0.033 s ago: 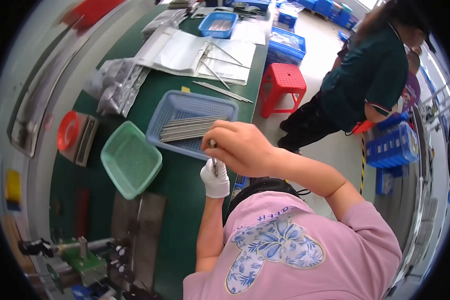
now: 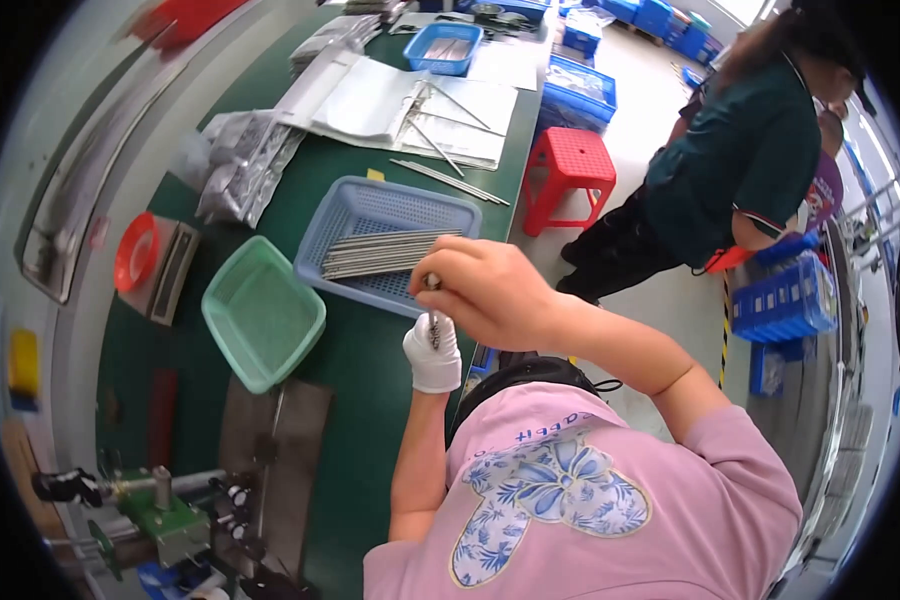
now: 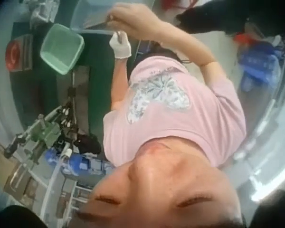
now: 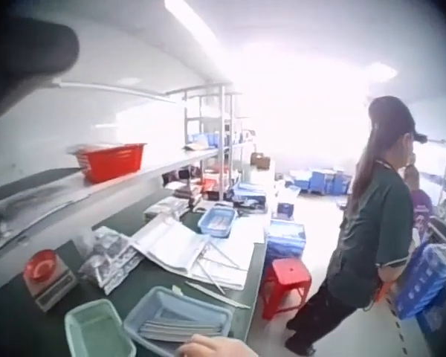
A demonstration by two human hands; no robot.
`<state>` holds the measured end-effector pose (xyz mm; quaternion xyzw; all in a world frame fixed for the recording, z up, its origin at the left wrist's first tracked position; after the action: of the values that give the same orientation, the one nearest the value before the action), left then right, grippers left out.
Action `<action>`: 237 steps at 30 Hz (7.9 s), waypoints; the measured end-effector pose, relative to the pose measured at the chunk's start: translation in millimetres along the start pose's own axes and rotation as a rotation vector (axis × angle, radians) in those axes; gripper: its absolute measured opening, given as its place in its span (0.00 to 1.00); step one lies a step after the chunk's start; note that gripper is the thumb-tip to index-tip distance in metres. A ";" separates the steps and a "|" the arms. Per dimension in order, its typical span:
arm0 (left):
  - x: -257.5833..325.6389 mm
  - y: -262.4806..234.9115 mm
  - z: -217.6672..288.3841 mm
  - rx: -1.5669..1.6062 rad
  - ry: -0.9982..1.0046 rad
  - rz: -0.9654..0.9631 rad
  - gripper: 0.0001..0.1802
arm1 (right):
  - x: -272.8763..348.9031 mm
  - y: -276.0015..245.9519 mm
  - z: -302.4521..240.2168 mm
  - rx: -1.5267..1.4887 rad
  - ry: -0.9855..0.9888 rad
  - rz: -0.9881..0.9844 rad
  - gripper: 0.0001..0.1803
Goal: Assembling small metal components onto metal rods and measuring them with a digital caliper.
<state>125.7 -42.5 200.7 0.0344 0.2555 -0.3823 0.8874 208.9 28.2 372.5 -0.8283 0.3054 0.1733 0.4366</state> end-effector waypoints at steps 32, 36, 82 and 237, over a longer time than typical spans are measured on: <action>13.0 5.6 9.9 0.120 0.051 0.004 0.11 | 1.8 -31.5 -1.0 0.235 -0.025 -0.132 0.17; 16.9 -9.9 8.7 -0.131 -0.138 -0.087 0.13 | -34.2 -111.3 5.5 0.176 0.132 0.268 0.16; 14.8 -46.8 36.1 -0.030 -0.215 -0.142 0.07 | 31.1 47.9 21.9 -0.411 0.093 -0.159 0.13; 6.3 -29.9 21.9 -0.112 -0.066 -0.165 0.08 | 30.8 47.3 14.3 0.049 -0.124 -0.365 0.09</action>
<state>117.9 -73.4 220.8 -0.0490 0.2493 -0.4402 0.8612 200.7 8.7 318.2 -0.8468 0.1268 0.1345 0.4988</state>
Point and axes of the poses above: each hand's wrist, its own x-axis away from the middle knuckle, its own y-axis out of the palm, z = x × y, the point moved 1 cm from there along -x, towards the middle knuckle
